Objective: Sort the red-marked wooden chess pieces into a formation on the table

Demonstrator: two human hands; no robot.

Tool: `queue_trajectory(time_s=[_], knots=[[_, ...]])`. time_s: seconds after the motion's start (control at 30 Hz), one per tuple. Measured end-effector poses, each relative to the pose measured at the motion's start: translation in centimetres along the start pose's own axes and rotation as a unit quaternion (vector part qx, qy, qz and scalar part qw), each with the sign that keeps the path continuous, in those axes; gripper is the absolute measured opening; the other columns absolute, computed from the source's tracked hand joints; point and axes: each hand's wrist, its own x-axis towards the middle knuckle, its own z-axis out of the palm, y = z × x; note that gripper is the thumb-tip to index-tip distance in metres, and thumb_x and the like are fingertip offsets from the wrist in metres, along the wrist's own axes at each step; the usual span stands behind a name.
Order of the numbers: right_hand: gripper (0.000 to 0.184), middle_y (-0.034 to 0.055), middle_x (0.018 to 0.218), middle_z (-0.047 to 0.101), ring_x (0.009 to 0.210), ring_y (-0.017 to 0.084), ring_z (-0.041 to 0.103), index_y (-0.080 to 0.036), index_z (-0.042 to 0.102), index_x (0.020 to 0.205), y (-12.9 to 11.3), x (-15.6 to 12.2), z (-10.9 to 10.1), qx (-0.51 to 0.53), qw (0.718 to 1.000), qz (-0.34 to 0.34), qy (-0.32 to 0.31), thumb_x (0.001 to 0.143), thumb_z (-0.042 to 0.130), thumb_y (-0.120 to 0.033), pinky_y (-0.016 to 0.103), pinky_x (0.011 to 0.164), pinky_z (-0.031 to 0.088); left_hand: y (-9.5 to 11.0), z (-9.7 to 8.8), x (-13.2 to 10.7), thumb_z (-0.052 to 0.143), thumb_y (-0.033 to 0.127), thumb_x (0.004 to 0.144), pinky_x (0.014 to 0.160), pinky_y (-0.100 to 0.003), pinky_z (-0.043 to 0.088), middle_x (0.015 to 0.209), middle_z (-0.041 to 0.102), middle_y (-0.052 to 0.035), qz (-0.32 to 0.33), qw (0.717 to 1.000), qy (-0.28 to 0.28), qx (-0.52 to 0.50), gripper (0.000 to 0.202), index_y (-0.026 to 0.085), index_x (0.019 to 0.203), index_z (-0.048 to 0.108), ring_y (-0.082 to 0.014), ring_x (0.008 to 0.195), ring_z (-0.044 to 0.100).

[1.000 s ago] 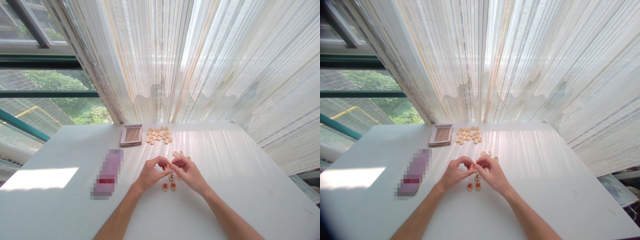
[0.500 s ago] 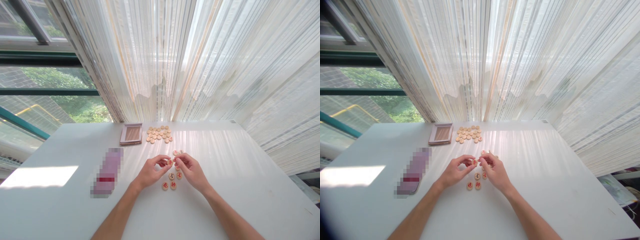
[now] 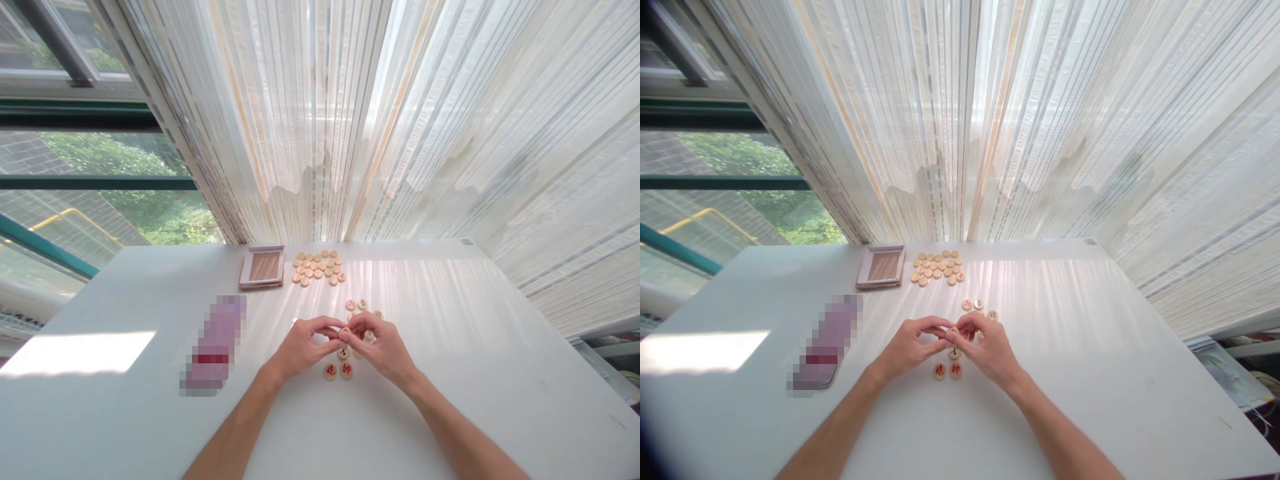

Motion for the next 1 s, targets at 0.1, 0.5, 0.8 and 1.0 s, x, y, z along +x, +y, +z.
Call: queue_trajectory(time_s=[0.1,0.5,0.8,1.0], knots=[[0.019,0.0012,0.073,0.069,0.064,0.015,0.061,-0.021,0.066,0.082,0.17,-0.08,0.09,-0.009,1.0,0.0,0.011,0.087,0.07,-0.038,0.027,0.061,0.05,0.17,0.09,-0.04,0.072,0.035,0.085,0.079,-0.027,0.057,0.093,0.08,-0.0028,0.005,1.0,-0.007,-0.004,0.03,0.024,0.113,0.072,-0.0221,0.093,0.075],[0.018,0.0009,0.076,0.069,0.066,0.014,0.063,-0.021,0.067,0.085,-0.12,-0.03,-0.18,-0.031,0.999,-0.012,0.01,0.094,0.06,-0.035,0.024,0.059,0.048,0.01,-0.21,0.06,0.075,0.033,0.083,0.084,-0.027,0.056,0.094,0.078,-0.0013,0.006,1.0,0.012,0.018,0.028,0.025,0.11,0.073,-0.0198,0.092,0.074],[0.016,0.0033,0.088,0.071,0.077,0.017,0.067,-0.022,0.067,0.094,0.01,-0.06,-0.31,-0.017,1.0,-0.011,-0.004,0.097,0.055,-0.032,0.028,0.067,0.054,-0.06,-0.3,0.18,0.072,0.037,0.084,0.082,-0.029,0.056,0.092,0.077,-0.0021,-0.004,0.999,0.034,0.013,0.031,0.024,0.113,0.072,-0.0198,0.089,0.072],[0.016,0.0054,0.101,0.071,0.084,0.019,0.067,-0.024,0.065,0.107,-0.47,-0.04,-0.32,-0.004,0.999,-0.035,-0.039,0.094,0.059,-0.031,0.034,0.074,0.058,0.05,-0.38,0.21,0.068,0.038,0.088,0.085,-0.029,0.056,0.097,0.077,-0.0035,0.013,0.999,0.035,0.014,0.031,0.024,0.116,0.07,-0.0195,0.09,0.071]])
